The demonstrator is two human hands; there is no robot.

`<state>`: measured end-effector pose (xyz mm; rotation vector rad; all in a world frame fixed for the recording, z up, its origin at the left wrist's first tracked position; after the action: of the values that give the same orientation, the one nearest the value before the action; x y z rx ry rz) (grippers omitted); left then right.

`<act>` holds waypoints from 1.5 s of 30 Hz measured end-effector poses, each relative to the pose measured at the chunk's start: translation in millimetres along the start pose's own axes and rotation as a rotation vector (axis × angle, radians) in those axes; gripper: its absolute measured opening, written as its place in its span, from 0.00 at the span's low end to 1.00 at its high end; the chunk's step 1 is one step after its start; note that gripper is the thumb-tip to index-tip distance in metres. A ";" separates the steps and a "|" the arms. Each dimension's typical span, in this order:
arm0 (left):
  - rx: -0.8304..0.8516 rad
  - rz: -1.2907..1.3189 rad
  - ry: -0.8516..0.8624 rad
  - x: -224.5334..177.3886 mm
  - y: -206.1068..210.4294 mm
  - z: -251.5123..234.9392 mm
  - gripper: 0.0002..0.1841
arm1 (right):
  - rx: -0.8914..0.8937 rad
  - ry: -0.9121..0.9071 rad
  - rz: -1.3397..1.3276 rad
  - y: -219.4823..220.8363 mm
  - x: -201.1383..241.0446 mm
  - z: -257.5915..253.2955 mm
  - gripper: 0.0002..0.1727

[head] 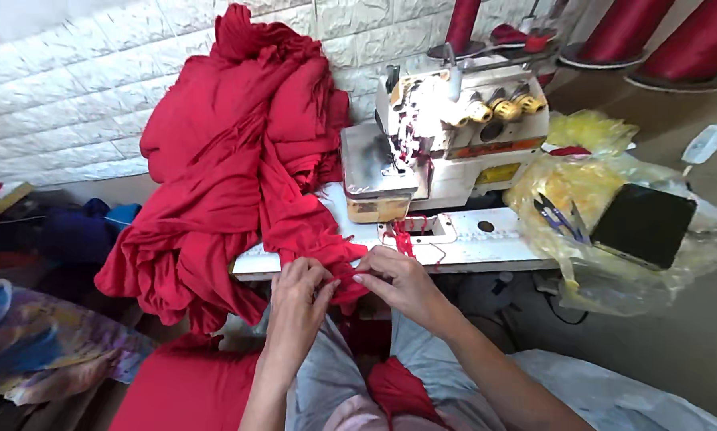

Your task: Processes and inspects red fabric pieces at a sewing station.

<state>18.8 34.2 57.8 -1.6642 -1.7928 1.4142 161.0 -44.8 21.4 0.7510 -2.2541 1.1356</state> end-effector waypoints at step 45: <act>-0.268 -0.074 -0.016 24.6 -15.3 -42.4 0.08 | -0.363 -0.006 0.199 -16.8 2.8 -35.3 0.09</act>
<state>36.0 77.1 80.3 -1.6927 -2.1072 1.2023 176.8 -24.6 51.1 0.3924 -2.4853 0.7700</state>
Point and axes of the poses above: each hand's wrist, its own z-axis away from the middle knuckle, its own y-axis out of the palm, x = y × z, the point moved 9 cm from there along -z, towards the middle knuckle, and after that the axes turned 6 degrees about x, right-handed, at the moved point
